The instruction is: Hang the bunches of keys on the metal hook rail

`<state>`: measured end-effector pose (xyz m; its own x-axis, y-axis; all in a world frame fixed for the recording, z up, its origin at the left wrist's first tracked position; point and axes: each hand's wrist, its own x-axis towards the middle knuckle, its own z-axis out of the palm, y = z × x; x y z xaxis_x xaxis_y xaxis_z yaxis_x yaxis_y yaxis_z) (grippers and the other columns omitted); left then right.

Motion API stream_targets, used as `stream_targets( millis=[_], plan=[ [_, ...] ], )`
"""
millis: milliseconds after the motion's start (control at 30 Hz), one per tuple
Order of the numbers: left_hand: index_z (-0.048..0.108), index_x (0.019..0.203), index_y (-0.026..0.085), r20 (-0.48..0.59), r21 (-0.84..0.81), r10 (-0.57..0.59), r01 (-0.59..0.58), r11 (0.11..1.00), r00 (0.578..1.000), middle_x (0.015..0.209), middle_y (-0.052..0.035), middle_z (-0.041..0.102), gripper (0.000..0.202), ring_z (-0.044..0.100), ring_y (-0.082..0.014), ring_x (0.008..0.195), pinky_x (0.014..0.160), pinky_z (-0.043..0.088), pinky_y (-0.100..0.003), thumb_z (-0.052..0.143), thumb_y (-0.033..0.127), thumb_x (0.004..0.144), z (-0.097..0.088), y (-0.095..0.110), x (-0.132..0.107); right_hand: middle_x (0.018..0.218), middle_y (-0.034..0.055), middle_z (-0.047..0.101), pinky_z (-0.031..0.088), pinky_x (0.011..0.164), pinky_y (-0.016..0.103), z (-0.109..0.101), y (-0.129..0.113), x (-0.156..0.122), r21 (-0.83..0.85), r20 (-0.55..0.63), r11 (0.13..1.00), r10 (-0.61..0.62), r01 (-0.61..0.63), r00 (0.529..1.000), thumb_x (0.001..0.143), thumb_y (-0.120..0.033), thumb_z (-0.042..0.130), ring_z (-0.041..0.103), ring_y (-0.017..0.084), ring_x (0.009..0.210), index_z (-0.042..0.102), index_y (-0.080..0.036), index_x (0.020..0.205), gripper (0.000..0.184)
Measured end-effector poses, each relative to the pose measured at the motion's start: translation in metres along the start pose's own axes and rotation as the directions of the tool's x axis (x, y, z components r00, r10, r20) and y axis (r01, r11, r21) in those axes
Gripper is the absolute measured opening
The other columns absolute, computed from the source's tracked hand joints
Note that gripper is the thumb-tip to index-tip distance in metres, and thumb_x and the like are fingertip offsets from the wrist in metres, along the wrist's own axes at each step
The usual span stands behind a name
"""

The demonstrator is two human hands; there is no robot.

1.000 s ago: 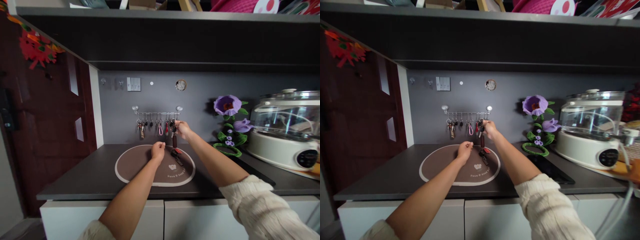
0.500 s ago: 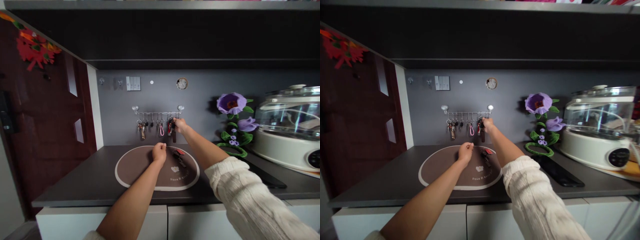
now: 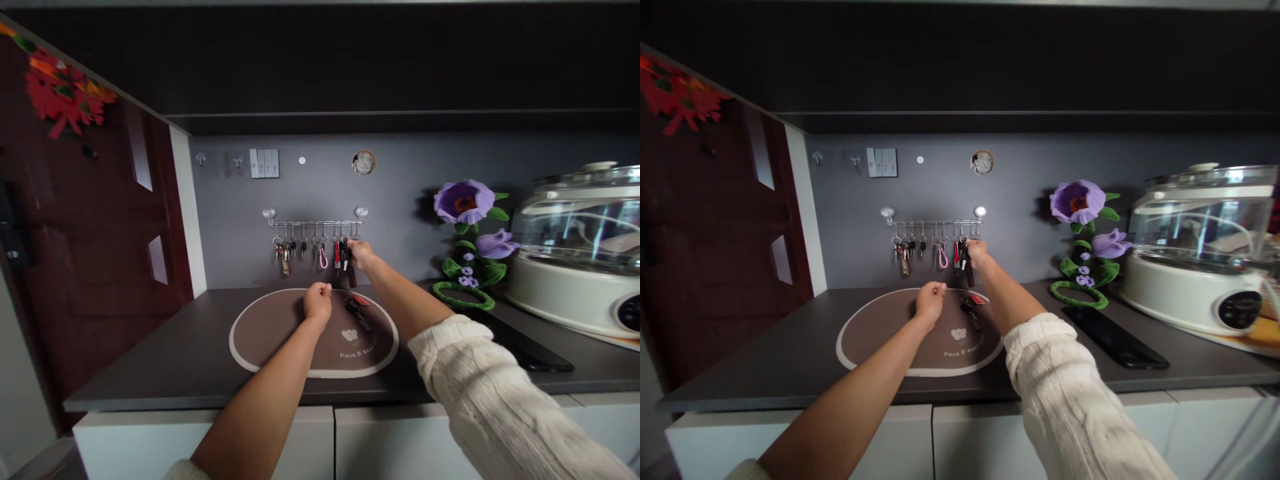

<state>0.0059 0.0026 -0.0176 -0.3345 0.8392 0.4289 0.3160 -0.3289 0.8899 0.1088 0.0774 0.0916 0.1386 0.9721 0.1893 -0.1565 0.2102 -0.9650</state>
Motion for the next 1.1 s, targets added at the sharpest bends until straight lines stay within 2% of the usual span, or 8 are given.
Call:
stream_targets(
  millis=[133,467,800,967,1100],
  plan=[
    [0.059,0.069,0.015,0.014,0.001,-0.005,0.005,1.000,1.000,0.063,-0.0023,0.059,0.017,0.051,-0.0106,0.057,0.057,0.037,-0.022,0.048,0.027,0.073,0.000,0.000,-0.001,0.044,-0.0049,0.046,0.038,0.041,0.018,-0.002,0.003,-0.001,-0.018,-0.004,1.000,0.010,-0.011,1.000,0.078,-0.014,0.043,0.041,0.006,0.038,0.047,-0.016,0.062,0.016],
    [0.059,0.069,0.014,0.086,-0.008,-0.025,0.025,1.000,0.996,0.062,-0.0021,0.058,0.015,0.048,-0.0098,0.055,0.057,0.036,-0.022,0.049,0.025,0.072,0.001,-0.003,0.000,0.052,-0.0047,0.050,0.043,0.051,0.015,-0.019,0.013,-0.005,-0.016,0.030,0.999,0.048,-0.047,0.998,0.076,-0.009,0.041,0.047,0.003,0.045,0.047,-0.016,0.067,0.012],
    [0.059,0.068,0.014,0.103,-0.050,-0.059,0.065,0.997,0.993,0.058,-0.0005,0.057,0.009,0.048,-0.0089,0.053,0.055,0.037,-0.021,0.053,0.019,0.070,0.000,-0.003,0.001,0.062,-0.0004,0.057,0.045,0.056,0.019,-0.035,0.020,-0.045,-0.049,0.143,0.998,0.034,-0.027,0.989,0.073,-0.007,0.046,0.053,0.006,0.051,0.051,-0.015,0.067,0.011],
    [0.059,0.068,0.013,0.103,-0.055,-0.082,0.088,0.995,0.991,0.056,0.0006,0.055,0.009,0.045,-0.0080,0.050,0.053,0.036,-0.021,0.053,0.019,0.070,-0.002,0.000,0.000,0.049,-0.0025,0.052,0.037,0.046,0.017,-0.043,0.034,-0.069,-0.240,0.227,0.965,-0.048,0.103,0.973,0.070,-0.014,0.053,0.044,0.005,0.042,0.056,-0.013,0.064,0.007],
    [0.060,0.068,0.013,0.099,-0.048,-0.069,0.074,0.996,0.993,0.058,-0.0003,0.056,0.010,0.047,-0.0086,0.052,0.056,0.037,-0.022,0.053,0.020,0.070,-0.005,0.002,-0.001,0.040,-0.0056,0.046,0.032,0.044,0.017,-0.053,0.047,-0.083,-0.486,0.281,0.840,-0.110,0.240,0.953,0.064,-0.021,0.058,0.037,0.005,0.039,0.060,-0.015,0.060,0.008]
  ],
)
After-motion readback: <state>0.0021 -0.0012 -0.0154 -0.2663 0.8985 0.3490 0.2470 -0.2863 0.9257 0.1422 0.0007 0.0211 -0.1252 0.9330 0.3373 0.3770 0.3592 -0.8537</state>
